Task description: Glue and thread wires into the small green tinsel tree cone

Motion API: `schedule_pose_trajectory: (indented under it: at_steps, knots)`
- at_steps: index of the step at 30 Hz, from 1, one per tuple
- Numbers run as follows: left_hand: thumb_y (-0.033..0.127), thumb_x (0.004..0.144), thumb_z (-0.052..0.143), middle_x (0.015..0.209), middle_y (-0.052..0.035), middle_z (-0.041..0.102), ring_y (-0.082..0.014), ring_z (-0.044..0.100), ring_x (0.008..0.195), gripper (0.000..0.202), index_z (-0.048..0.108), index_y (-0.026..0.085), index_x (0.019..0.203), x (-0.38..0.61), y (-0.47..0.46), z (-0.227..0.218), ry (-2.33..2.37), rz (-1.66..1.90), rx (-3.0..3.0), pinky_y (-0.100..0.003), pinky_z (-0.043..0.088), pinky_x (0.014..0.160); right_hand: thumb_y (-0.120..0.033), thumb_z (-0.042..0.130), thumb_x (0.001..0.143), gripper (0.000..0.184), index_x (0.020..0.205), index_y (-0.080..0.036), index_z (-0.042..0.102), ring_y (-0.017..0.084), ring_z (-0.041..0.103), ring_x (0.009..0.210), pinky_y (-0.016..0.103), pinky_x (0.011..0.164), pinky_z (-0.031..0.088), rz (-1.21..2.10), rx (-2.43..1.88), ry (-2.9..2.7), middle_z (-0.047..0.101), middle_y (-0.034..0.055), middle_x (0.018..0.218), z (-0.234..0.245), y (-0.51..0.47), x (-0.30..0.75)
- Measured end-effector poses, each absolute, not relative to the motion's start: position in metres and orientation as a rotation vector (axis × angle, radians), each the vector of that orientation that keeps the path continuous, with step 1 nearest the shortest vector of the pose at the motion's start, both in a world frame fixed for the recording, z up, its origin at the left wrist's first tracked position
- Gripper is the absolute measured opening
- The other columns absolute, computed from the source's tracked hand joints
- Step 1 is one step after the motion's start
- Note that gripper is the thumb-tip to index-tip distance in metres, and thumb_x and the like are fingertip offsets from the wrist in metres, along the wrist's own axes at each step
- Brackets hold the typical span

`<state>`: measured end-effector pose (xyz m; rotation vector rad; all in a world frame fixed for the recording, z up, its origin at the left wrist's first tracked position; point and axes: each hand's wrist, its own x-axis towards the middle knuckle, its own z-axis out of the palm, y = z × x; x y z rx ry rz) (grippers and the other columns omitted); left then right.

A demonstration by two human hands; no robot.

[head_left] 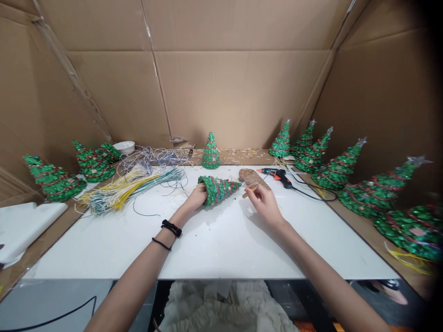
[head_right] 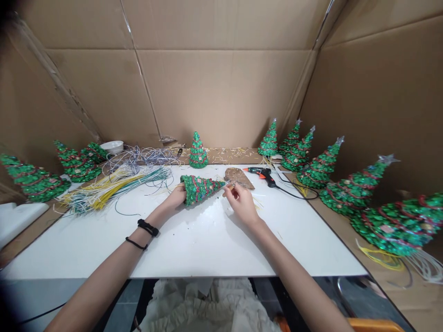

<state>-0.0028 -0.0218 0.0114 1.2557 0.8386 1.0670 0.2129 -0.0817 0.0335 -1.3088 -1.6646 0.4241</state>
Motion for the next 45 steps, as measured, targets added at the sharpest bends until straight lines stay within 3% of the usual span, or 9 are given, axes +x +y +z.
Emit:
schedule_pose_trajectory:
  at_steps: [3,7,11,15,19,24,38,45]
  knots:
    - [0.017,0.061,0.067,0.072,-0.0067,0.071,-0.0195,0.066,0.068,0.024,0.069,0.011,0.083,-0.003,-0.019,0.006,0.820,1.072,1.249,-0.027,0.051,0.059,-0.040,0.047,0.083,0.023,0.074,-0.020,0.055,0.016,0.049,0.061,0.028,0.058,0.038,0.542,-1.263,-1.509,0.057,0.0020,0.067,0.032,-0.081,0.212]
    - [0.014,0.060,0.064,0.070,-0.0055,0.071,-0.0173,0.064,0.060,0.025,0.068,0.012,0.084,-0.004,-0.015,0.000,0.804,1.072,1.223,-0.024,0.049,0.053,-0.027,0.045,0.080,0.015,0.071,-0.021,0.055,0.020,0.053,0.081,0.033,0.076,0.040,0.401,-1.187,-1.526,0.058,0.0037,0.079,0.034,-0.073,0.210]
    - [0.013,0.059,0.062,0.067,-0.0054,0.070,-0.0164,0.062,0.054,0.024,0.069,0.012,0.082,-0.004,-0.014,0.000,0.842,1.060,1.228,-0.024,0.048,0.049,-0.023,0.044,0.074,0.014,0.077,-0.021,0.057,0.016,0.050,0.068,0.029,0.064,0.040,0.715,-1.144,-1.575,0.055,0.0005,0.071,0.044,-0.051,0.200]
    - [0.015,0.060,0.063,0.069,-0.0063,0.071,-0.0185,0.065,0.063,0.023,0.069,0.012,0.082,-0.003,-0.015,0.001,0.775,1.090,1.236,-0.025,0.049,0.054,-0.026,0.047,0.074,0.016,0.081,-0.021,0.059,0.014,0.047,0.061,0.026,0.058,0.038,0.840,-1.120,-1.569,0.054,-0.0014,0.068,0.058,-0.032,0.183]
    - [0.018,0.060,0.066,0.071,-0.0066,0.071,-0.0194,0.065,0.066,0.025,0.070,0.012,0.084,-0.003,-0.014,0.000,0.776,1.093,1.256,-0.025,0.048,0.054,-0.035,0.057,0.077,0.022,0.092,-0.021,0.065,0.019,0.056,0.084,0.033,0.078,0.042,0.659,-1.054,-1.802,0.062,0.0043,0.090,0.057,-0.027,0.172]
    - [0.019,0.062,0.066,0.069,-0.0054,0.071,-0.0180,0.063,0.062,0.027,0.070,0.012,0.088,-0.003,-0.013,0.001,0.798,1.090,1.294,-0.027,0.049,0.058,-0.040,0.055,0.083,0.026,0.099,-0.023,0.065,0.023,0.054,0.105,0.040,0.096,0.036,0.613,-0.967,-1.911,0.063,0.0073,0.105,0.038,-0.027,0.172]
    - [0.019,0.064,0.061,0.060,-0.0022,0.066,-0.0110,0.049,0.043,0.028,0.068,0.010,0.090,-0.003,-0.021,0.012,0.859,1.071,1.331,-0.024,0.043,0.047,-0.044,0.051,0.087,0.027,0.101,-0.022,0.061,0.023,0.052,0.103,0.039,0.094,0.034,0.475,-0.912,-1.960,0.062,0.0069,0.105,0.025,-0.026,0.173]
    - [0.014,0.061,0.058,0.050,0.0000,0.061,-0.0133,0.053,0.046,0.026,0.068,0.012,0.085,-0.005,-0.020,0.012,0.875,1.058,1.341,-0.023,0.043,0.047,-0.040,0.049,0.089,0.025,0.101,-0.022,0.060,0.023,0.052,0.102,0.039,0.093,0.035,0.437,-0.938,-1.976,0.062,0.0078,0.107,0.027,-0.031,0.169]
